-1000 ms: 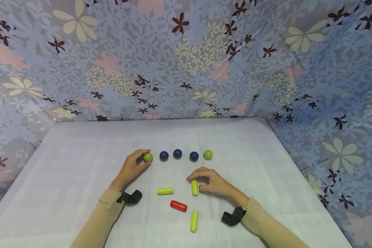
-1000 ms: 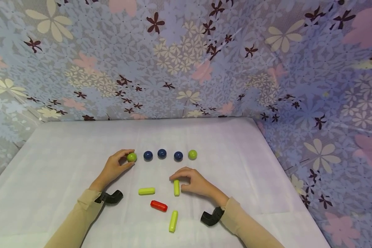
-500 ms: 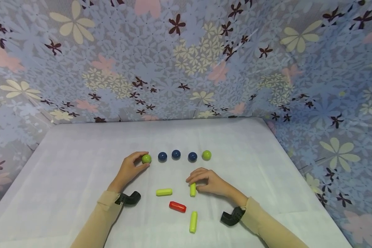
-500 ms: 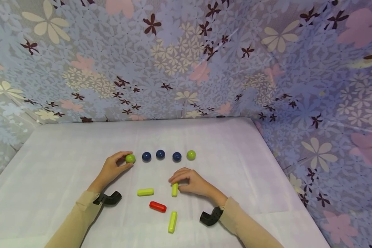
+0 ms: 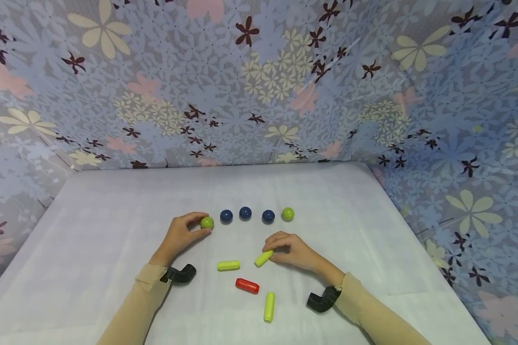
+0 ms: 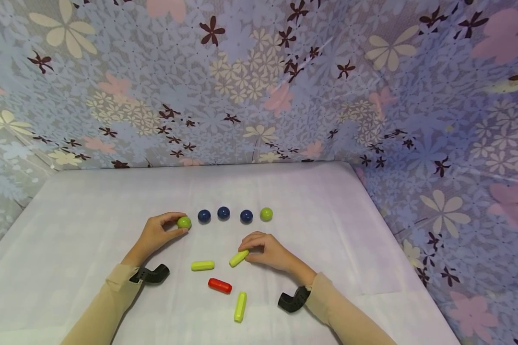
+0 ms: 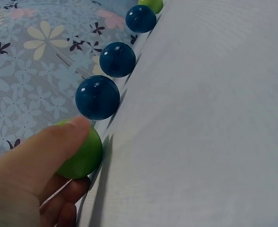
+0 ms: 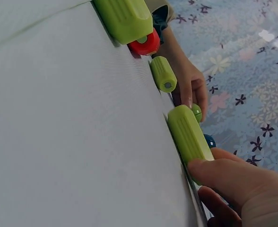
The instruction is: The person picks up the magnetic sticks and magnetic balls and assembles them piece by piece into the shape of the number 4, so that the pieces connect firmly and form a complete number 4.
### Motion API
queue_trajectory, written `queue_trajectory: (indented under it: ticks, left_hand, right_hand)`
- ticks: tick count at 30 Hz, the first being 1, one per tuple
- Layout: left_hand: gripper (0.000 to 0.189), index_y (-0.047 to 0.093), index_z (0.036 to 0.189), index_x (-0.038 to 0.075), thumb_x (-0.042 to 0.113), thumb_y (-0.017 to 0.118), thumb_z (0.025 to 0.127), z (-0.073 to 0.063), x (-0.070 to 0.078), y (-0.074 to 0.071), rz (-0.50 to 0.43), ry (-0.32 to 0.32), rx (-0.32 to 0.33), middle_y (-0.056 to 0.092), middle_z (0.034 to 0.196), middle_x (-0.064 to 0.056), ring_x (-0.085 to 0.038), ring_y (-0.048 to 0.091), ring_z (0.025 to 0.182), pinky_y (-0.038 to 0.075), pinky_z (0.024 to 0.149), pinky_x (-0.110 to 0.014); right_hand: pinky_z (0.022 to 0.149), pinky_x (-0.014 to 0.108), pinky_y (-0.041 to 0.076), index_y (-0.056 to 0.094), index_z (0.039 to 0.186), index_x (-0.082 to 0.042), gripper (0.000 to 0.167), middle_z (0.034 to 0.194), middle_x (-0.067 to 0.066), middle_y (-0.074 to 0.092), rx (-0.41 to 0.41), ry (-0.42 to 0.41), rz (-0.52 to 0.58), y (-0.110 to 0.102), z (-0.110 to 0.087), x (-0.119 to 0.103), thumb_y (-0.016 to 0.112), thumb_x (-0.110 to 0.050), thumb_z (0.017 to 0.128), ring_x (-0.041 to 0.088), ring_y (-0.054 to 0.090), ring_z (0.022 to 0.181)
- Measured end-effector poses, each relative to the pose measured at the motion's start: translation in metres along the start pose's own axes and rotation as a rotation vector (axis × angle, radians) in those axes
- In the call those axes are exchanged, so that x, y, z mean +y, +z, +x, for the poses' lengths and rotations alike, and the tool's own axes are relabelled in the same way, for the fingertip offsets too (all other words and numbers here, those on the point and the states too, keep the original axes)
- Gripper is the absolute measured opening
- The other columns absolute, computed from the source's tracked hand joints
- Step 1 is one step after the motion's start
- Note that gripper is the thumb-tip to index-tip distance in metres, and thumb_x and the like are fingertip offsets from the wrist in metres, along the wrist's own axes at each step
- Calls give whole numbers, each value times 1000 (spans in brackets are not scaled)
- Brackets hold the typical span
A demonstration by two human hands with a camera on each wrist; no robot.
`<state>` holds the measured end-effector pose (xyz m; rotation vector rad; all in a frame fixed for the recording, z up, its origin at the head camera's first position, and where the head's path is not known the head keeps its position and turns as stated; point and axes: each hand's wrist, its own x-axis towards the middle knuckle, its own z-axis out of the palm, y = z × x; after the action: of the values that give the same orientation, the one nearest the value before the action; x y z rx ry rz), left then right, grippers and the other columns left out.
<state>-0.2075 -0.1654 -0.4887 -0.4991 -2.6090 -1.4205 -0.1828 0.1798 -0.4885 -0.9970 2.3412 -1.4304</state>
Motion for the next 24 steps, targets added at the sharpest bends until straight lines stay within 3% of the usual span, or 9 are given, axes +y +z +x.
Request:
queue_trajectory:
  ticks: [3,7,10,16,24]
  left_hand:
    - [39,67,114,6,16,78,78,0,-1,0,-3,12,-6,71,110,-10,-21,65,99,55,89,-33]
    - [37,67,111,3,12,79,77,0,1,2,-14,18,-26,71,106,-12,-21,64,92,55,85,-31]
    - [36,68,109,3,9,79,76,0,0,3,-46,38,-34,71,105,-12,-20,64,91,56,84,-32]
    - [33,68,105,7,13,81,75,0,0,8,-130,94,-54,70,102,-9,-6,65,86,56,81,-23]
    - [31,68,101,4,11,81,74,-5,7,14,-192,94,-102,71,97,-11,-3,67,80,57,77,-21]
  right_hand:
    - [94,23,50,72,106,-6,24,107,9,69,24,14,28,1,1,-1,73,-12,83,9,60,104]
    - [90,22,52,71,107,-6,24,104,9,70,55,24,46,1,2,0,71,-12,84,5,61,99]
    - [89,22,52,70,107,-2,23,104,11,69,94,45,33,1,2,-13,71,-8,84,5,61,97]
    - [89,19,51,69,106,6,25,103,16,69,177,86,-23,-1,3,-35,70,-1,82,12,62,97]
    - [83,21,52,69,108,2,27,102,15,69,229,98,-14,7,10,-6,71,-4,82,16,60,92]
